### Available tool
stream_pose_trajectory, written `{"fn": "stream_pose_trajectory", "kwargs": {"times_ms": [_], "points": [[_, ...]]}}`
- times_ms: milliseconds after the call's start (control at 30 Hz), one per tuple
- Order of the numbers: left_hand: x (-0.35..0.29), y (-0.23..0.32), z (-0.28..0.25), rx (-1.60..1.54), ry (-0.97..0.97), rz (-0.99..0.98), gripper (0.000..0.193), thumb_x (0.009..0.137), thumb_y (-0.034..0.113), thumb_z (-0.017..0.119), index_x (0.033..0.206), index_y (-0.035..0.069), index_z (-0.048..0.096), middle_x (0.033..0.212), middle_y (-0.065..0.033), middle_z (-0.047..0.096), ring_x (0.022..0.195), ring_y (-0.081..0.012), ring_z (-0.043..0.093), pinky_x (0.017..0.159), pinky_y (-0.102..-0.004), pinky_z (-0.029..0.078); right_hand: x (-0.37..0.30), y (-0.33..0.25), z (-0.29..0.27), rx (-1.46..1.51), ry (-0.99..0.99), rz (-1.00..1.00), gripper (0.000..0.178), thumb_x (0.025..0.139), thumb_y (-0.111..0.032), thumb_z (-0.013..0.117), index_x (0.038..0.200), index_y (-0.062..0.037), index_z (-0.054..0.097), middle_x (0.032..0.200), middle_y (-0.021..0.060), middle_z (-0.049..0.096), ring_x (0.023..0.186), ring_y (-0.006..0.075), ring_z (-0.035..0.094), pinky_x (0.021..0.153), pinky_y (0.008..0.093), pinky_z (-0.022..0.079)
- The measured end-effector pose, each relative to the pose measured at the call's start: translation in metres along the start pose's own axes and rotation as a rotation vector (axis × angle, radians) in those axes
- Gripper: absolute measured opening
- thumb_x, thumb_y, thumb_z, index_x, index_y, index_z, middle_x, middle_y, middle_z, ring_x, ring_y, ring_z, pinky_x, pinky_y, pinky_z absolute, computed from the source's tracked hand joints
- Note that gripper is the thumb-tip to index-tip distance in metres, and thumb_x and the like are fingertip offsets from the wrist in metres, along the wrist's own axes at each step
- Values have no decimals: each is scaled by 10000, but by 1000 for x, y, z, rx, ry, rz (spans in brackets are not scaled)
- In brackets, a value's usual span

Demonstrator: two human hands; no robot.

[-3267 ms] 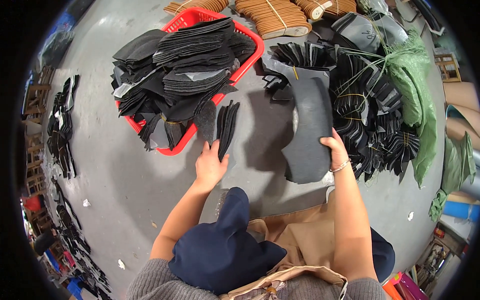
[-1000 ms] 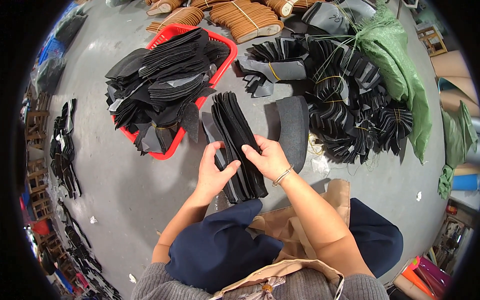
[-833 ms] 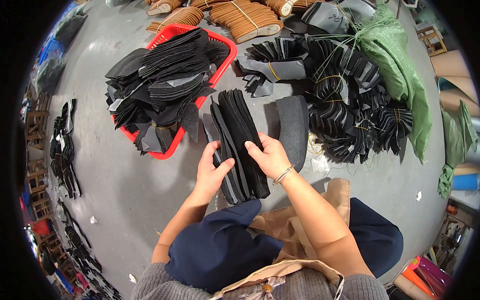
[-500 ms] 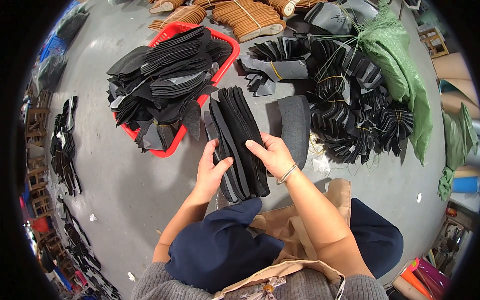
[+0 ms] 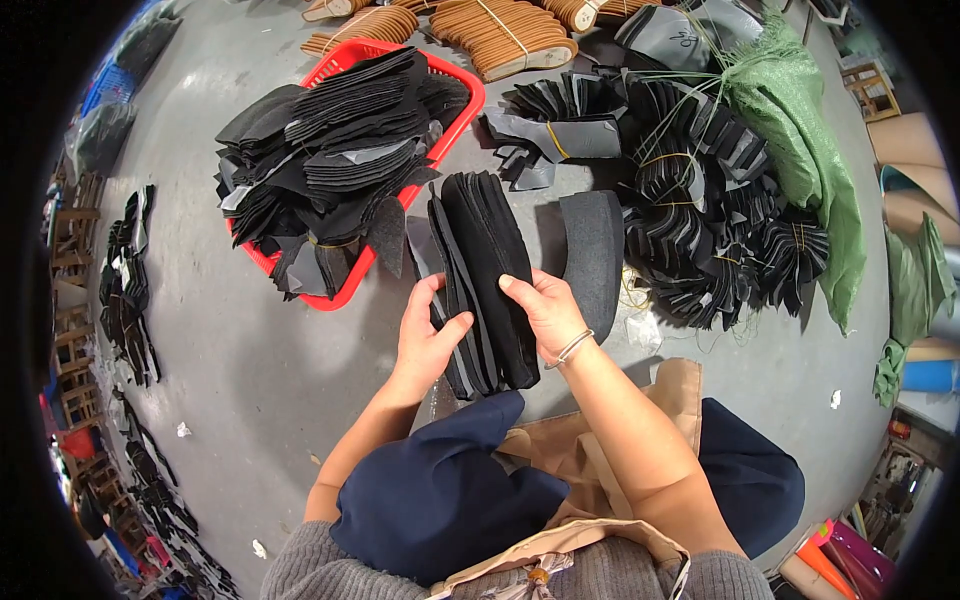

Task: The person carries cut shoe pieces across the workshop, sits on the floor, and sorts, aligns, and secures bundles of the pieces using rubber bands.

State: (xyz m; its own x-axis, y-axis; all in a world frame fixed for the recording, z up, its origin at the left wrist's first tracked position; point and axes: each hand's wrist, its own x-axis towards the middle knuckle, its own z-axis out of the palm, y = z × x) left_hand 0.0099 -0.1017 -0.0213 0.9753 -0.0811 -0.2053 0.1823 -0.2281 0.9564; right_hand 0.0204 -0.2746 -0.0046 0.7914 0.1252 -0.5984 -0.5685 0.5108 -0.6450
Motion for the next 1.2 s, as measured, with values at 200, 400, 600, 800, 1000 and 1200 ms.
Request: {"fn": "stream_pose_trajectory", "kwargs": {"times_ms": [200, 400, 600, 800, 1000, 1200], "points": [[1, 1, -2, 76, 22, 102, 485, 699, 195, 681, 1113, 46, 477, 1049, -127, 537, 994, -285, 539, 843, -354, 424, 1, 1, 2, 85, 24, 47, 185, 822, -146, 629, 939, -5, 604, 883, 61, 640, 748, 129, 606, 694, 269, 504], [2, 12, 1, 123, 3, 12, 536, 692, 264, 729, 1106, 37, 476, 1069, -125, 543, 1001, -281, 543, 849, -357, 423, -1, 2, 7, 50, 55, 11, 170, 818, -144, 635, 918, -10, 607, 874, 58, 639, 734, 121, 600, 683, 269, 503], [5, -4, 3, -66, 13, -8, 464, 731, 166, 677, 1117, 5, 476, 1056, -144, 549, 994, -257, 549, 850, -333, 422, -2, 0, 8, 34, 29, 39, 225, 815, -166, 656, 956, 2, 609, 881, 54, 637, 750, 114, 599, 700, 261, 497], [5, -10, 4, -131, 0, -62, 462, 734, 157, 666, 1123, -2, 474, 1055, -147, 550, 984, -253, 552, 853, -330, 421, -2, -2, 6, 18, -6, 62, 269, 805, -197, 676, 974, 2, 614, 884, 50, 638, 760, 116, 604, 709, 256, 493], [7, -8, 5, -146, -5, -78, 449, 735, 159, 664, 1114, 4, 480, 1053, -144, 553, 983, -252, 552, 850, -328, 422, 1, 1, 4, 28, 4, 66, 260, 803, -194, 679, 974, -7, 619, 878, 48, 640, 763, 113, 603, 711, 253, 491], [8, -12, 7, -161, -13, -91, 450, 732, 173, 668, 1107, 6, 484, 1051, -144, 554, 984, -255, 550, 854, -330, 419, 1, -1, 4, 62, 6, 90, 244, 804, -180, 675, 970, -9, 621, 866, 51, 644, 746, 122, 612, 694, 258, 499]]}}
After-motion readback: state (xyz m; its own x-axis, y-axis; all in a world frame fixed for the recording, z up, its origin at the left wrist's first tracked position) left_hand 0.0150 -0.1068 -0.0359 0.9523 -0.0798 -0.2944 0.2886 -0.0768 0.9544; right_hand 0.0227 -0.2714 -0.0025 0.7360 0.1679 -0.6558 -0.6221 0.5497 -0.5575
